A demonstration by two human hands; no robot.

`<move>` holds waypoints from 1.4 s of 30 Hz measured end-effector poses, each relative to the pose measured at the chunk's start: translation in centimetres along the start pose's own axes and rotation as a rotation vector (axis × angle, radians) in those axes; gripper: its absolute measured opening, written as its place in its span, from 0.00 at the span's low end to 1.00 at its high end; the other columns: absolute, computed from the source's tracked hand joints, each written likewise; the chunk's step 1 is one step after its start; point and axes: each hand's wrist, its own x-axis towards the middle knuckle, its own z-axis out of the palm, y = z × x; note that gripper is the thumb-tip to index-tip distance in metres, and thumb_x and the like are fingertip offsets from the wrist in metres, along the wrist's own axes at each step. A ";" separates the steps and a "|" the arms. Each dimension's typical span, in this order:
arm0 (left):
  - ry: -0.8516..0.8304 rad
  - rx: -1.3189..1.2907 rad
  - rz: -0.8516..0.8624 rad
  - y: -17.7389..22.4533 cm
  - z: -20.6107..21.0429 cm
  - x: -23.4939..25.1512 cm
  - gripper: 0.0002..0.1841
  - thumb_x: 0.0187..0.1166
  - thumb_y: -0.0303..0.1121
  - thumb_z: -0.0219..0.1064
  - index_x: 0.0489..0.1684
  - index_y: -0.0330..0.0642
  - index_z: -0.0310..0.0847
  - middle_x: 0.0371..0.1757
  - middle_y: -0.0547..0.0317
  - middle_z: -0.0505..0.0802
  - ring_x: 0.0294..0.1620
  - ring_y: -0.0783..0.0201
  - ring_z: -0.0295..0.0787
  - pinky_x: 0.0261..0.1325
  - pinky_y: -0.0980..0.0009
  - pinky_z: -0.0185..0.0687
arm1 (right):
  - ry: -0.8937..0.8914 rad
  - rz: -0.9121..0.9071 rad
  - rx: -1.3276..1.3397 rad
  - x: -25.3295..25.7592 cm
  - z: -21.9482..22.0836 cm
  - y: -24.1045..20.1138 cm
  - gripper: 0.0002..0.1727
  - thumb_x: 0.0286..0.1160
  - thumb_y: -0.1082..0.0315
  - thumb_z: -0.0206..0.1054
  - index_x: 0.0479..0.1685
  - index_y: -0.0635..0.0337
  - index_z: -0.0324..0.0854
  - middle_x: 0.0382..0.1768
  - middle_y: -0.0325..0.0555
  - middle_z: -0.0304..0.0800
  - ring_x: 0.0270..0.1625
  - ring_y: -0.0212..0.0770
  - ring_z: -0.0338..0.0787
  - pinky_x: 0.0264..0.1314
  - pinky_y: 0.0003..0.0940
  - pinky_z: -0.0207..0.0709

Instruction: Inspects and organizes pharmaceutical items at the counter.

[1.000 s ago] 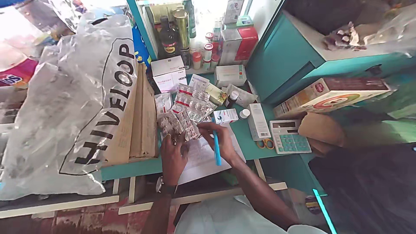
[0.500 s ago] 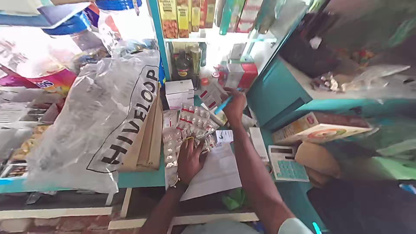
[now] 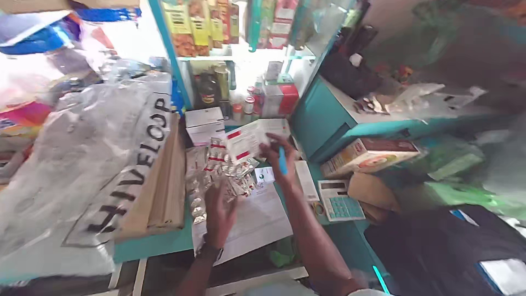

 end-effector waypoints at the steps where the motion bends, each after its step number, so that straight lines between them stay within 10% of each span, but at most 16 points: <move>1: 0.035 -0.210 -0.105 0.8 -0.6 0.5 0.43 0.78 0.53 0.68 0.82 0.23 0.64 0.80 0.33 0.77 0.80 0.52 0.75 0.82 0.58 0.71 | -0.057 0.023 0.009 -1.8 0.6 0.2 0.22 0.70 0.77 0.74 0.65 0.68 0.82 0.40 0.52 0.94 0.36 0.43 0.95 0.42 0.42 0.94; 3: 0.108 -0.580 -0.338 1.8 -1.5 1.6 0.45 0.76 0.39 0.72 0.88 0.27 0.47 0.77 0.44 0.78 0.71 0.65 0.82 0.71 0.69 0.83 | -0.204 0.093 0.011 -5.3 2.4 0.7 0.20 0.73 0.76 0.72 0.64 0.73 0.82 0.40 0.52 0.94 0.36 0.41 0.95 0.42 0.39 0.94; 7: 0.204 -0.711 -0.532 1.2 -2.3 2.1 0.33 0.77 0.19 0.66 0.83 0.32 0.57 0.64 0.46 0.87 0.59 0.60 0.91 0.59 0.63 0.92 | -0.362 0.056 -0.134 -7.8 2.3 1.4 0.18 0.81 0.67 0.69 0.64 0.68 0.85 0.50 0.49 0.96 0.46 0.34 0.95 0.52 0.31 0.91; 15: 0.145 -0.536 -0.556 0.0 -3.9 -1.5 0.33 0.75 0.22 0.65 0.83 0.29 0.58 0.68 0.45 0.85 0.65 0.65 0.87 0.67 0.67 0.87 | -0.181 -0.228 -0.786 4.9 -7.8 -1.2 0.18 0.74 0.69 0.73 0.63 0.58 0.88 0.54 0.51 0.95 0.54 0.46 0.95 0.62 0.49 0.87; 19: -0.055 -0.471 -0.465 1.5 -2.3 0.8 0.41 0.72 0.22 0.68 0.88 0.26 0.48 0.74 0.39 0.80 0.70 0.62 0.85 0.71 0.67 0.85 | -0.456 -0.099 -1.183 13.9 -4.4 2.2 0.39 0.61 0.53 0.83 0.78 0.50 0.79 0.62 0.61 0.89 0.65 0.65 0.87 0.65 0.69 0.78; 22: -0.136 -0.168 -0.346 1.9 -1.0 1.5 0.54 0.69 0.35 0.76 0.94 0.30 0.38 0.88 0.32 0.65 0.87 0.47 0.66 0.86 0.51 0.65 | -0.414 0.110 -1.382 14.1 -0.8 3.5 0.37 0.59 0.49 0.83 0.67 0.62 0.80 0.59 0.71 0.86 0.65 0.74 0.83 0.56 0.76 0.76; 25: -0.045 0.036 -0.246 1.7 -0.5 0.8 0.51 0.68 0.40 0.76 0.90 0.27 0.50 0.86 0.29 0.68 0.86 0.35 0.63 0.87 0.41 0.58 | -0.285 0.246 -1.355 13.3 1.8 2.9 0.29 0.73 0.55 0.74 0.59 0.75 0.80 0.60 0.74 0.84 0.65 0.72 0.85 0.60 0.72 0.77; 32: 0.031 0.142 -0.235 0.7 -0.5 0.1 0.36 0.68 0.39 0.74 0.80 0.37 0.74 0.83 0.31 0.73 0.83 0.27 0.64 0.82 0.34 0.59 | -0.274 0.309 -1.461 14.0 3.0 1.4 0.20 0.66 0.63 0.75 0.48 0.74 0.84 0.56 0.74 0.85 0.60 0.73 0.86 0.50 0.72 0.79; 42: -0.019 0.000 -0.082 2.5 -0.4 6.4 0.25 0.75 0.37 0.69 0.69 0.34 0.82 0.69 0.36 0.86 0.74 0.40 0.79 0.78 0.46 0.72 | -0.225 0.023 -1.463 16.6 -2.1 -2.9 0.11 0.66 0.73 0.72 0.45 0.69 0.88 0.56 0.69 0.87 0.62 0.71 0.86 0.55 0.71 0.80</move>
